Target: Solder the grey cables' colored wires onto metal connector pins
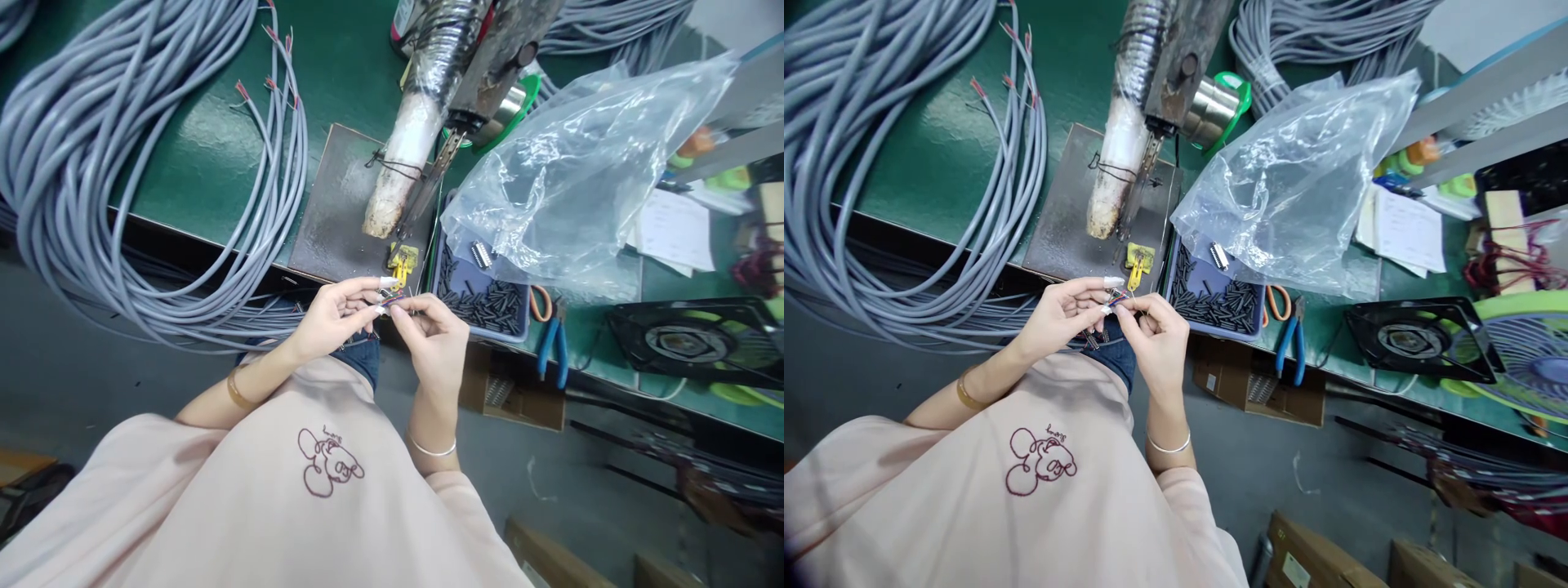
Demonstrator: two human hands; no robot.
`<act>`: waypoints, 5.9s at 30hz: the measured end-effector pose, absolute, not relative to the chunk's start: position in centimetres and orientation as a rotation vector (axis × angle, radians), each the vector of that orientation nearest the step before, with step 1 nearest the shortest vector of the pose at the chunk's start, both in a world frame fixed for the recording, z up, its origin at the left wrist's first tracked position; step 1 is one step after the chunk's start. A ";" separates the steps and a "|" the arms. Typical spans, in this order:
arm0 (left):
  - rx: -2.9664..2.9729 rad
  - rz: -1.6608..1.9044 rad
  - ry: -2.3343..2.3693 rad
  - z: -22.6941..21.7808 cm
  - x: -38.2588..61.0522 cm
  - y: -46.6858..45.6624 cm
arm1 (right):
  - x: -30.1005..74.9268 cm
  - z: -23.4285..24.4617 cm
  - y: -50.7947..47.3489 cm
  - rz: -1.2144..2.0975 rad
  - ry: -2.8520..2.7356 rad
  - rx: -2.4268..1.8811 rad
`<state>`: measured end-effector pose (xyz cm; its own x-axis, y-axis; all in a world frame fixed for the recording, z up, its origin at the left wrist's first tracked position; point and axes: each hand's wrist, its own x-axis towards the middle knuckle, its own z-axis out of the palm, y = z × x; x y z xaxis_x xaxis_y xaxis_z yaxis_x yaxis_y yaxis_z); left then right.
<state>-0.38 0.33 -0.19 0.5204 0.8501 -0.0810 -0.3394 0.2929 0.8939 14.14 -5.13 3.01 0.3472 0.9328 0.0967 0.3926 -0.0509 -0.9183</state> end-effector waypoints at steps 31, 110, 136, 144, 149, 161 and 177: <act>0.942 0.820 0.626 0.0 -0.4 0.4 | 14.8 2.5 -4.6 0.583 -1.258 -1.497; 0.823 0.666 0.647 1.6 -1.1 0.6 | 15.9 3.7 -5.1 0.328 -1.571 -1.502; 0.833 0.498 0.553 1.7 -1.2 0.7 | 16.0 3.5 -5.0 0.578 -1.527 -1.448; 0.830 0.701 0.674 1.7 -0.9 0.5 | 16.0 3.5 -5.8 0.211 -1.298 -1.453; 0.826 0.736 0.660 1.6 -0.8 0.6 | 14.9 3.9 -6.3 0.145 -1.555 -1.529; 0.924 0.742 0.667 0.8 -0.7 0.3 | 14.6 4.5 -5.7 -0.089 -1.827 -1.513; 0.893 0.879 0.660 1.2 -0.9 0.4 | 14.8 3.2 -6.6 -0.073 -1.213 -1.228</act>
<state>-0.87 0.38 1.17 0.4907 0.8617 -0.1294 -0.3645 0.3378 0.8678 14.79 -6.63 3.16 0.4278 0.5353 0.7283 0.6187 0.4140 -0.6677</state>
